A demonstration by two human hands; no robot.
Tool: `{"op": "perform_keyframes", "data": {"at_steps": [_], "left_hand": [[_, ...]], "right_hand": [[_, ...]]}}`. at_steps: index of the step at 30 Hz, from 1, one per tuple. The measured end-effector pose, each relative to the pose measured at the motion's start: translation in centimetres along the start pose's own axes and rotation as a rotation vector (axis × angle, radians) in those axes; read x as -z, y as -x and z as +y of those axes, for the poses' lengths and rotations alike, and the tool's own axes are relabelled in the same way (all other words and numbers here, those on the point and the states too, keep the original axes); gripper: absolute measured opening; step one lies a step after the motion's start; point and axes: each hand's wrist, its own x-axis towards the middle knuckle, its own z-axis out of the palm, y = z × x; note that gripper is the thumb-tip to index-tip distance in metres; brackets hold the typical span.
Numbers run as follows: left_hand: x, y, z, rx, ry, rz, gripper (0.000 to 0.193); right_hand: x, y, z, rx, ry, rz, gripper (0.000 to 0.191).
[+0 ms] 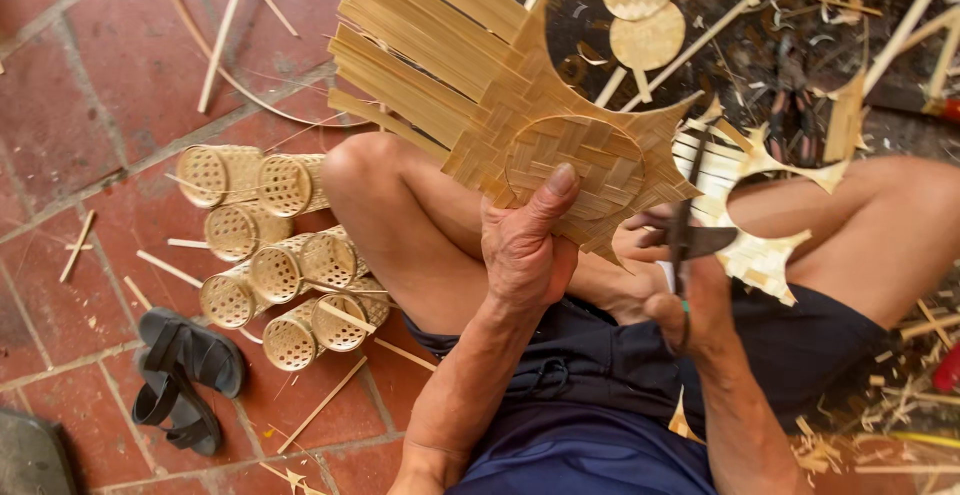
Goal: The person sits on the workshop floor and uses scissors to trim excess bamboo strips from the edge of a round woven bamboo disc, rotating it as they cut. They set the trimmed disc aside with finished discs, then pick up a perforated woven bamboo basket and press and fit its rim by hand.
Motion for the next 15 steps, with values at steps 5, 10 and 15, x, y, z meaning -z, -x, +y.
{"op": "perform_keyframes", "data": {"at_steps": [5, 10, 15], "left_hand": [[0.2, 1.3, -1.5, -0.008, -0.12, -0.027, 0.036], [0.5, 1.7, -1.6, -0.005, -0.132, -0.046, 0.035], [0.7, 1.4, -0.8, 0.019, -0.158, -0.037, 0.036]], "right_hand": [[-0.4, 1.1, 1.4, -0.089, -0.146, -0.032, 0.112], [-1.3, 1.7, 1.5, -0.102, 0.002, 0.118, 0.09], [-1.8, 1.7, 0.4, -0.106, -0.046, 0.111, 0.085]]}}
